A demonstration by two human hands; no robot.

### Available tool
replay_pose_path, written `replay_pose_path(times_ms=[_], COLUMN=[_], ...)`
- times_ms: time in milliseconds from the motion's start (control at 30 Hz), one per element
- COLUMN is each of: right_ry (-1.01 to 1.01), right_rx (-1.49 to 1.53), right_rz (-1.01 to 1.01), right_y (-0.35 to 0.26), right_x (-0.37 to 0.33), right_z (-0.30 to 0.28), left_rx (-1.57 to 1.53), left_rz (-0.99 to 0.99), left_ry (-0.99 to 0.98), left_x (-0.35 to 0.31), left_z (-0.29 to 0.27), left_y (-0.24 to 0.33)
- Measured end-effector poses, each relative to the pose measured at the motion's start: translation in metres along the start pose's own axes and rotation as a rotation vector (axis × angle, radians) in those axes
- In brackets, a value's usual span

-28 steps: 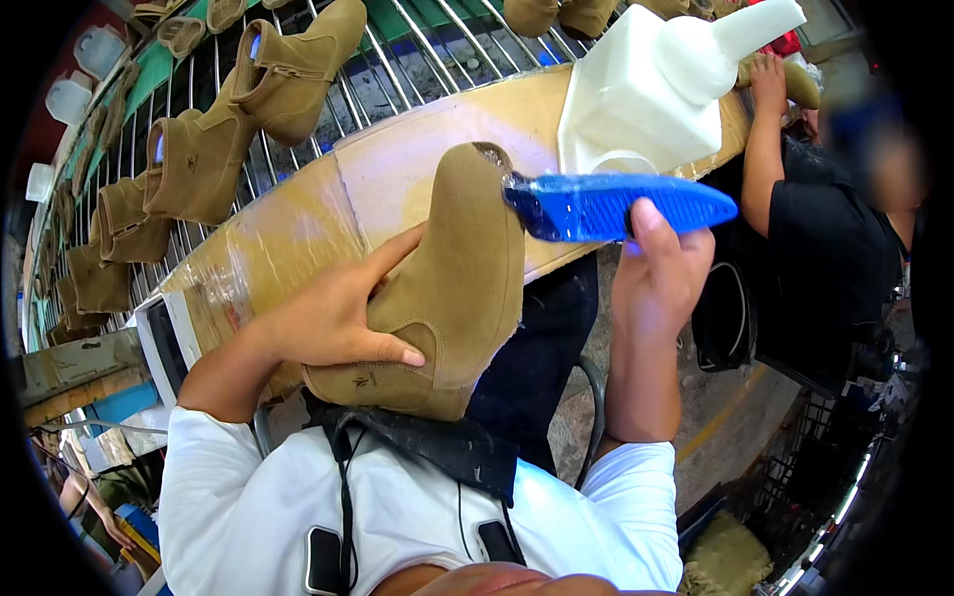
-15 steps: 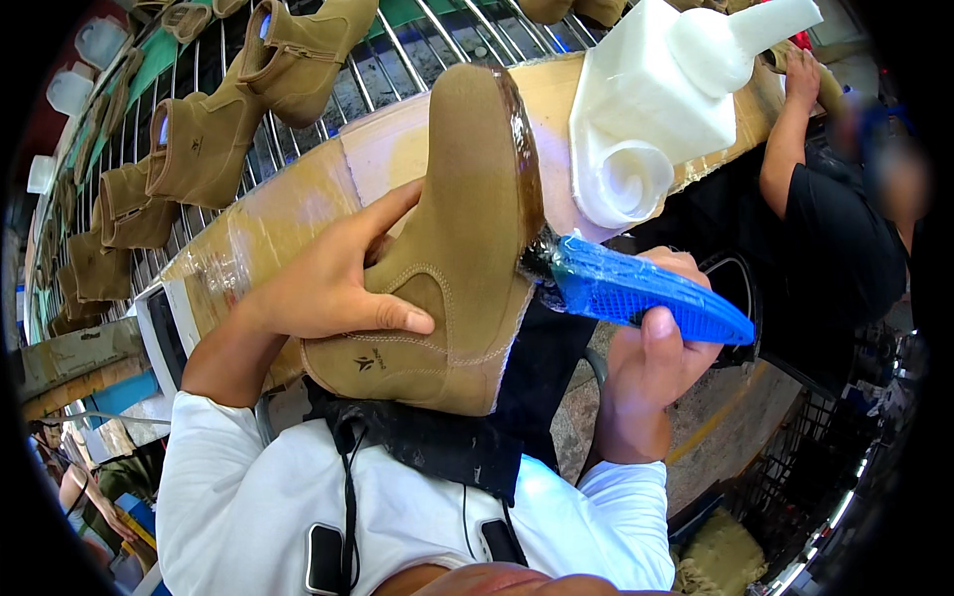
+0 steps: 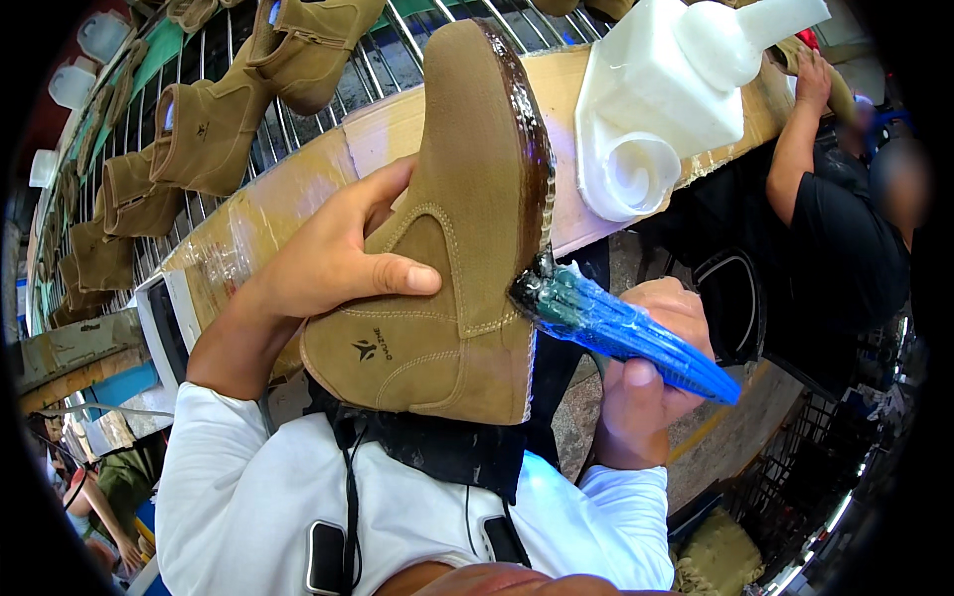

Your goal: The person applies white adhesive to the sole edge of a tan boot using a blue brush. They repeatedly dip the brush into a white container and spread the glue along the seam where the sole meets the upper. The person handles multiple boots, placing them on a metal rack after application.

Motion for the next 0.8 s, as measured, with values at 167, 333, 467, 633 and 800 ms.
replay_pose_path(times_ms=[167, 333, 467, 633, 800], right_ry=[-0.065, -0.116, -0.100, -0.056, 0.201], right_rx=[-0.081, -0.038, 0.041, 0.013, -0.126], right_rz=[-0.062, 0.007, 0.050, -0.018, -0.049], right_y=[-0.008, -0.007, -0.004, 0.000, 0.009], right_x=[0.003, 0.010, 0.014, 0.023, 0.023], right_z=[-0.002, -0.011, -0.015, -0.010, -0.010], left_rx=[-0.021, -0.044, -0.064, -0.025, -0.024], left_rz=[-0.026, -0.043, -0.067, -0.060, -0.049], left_ry=[0.024, 0.031, 0.025, 0.019, 0.026], left_x=[0.000, -0.001, -0.002, 0.000, 0.000], left_z=[-0.002, -0.003, -0.001, 0.004, 0.004], left_y=[0.002, 0.000, 0.000, -0.001, -0.004])
Point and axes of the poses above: each hand's wrist, its own x-axis towards the middle knuckle, its own z-axis out of the palm, y = z × x, the point moved 3 cm from there along x, towards the middle knuckle, and after that the axes turned 1 degree about y, right-handed, at the moved point
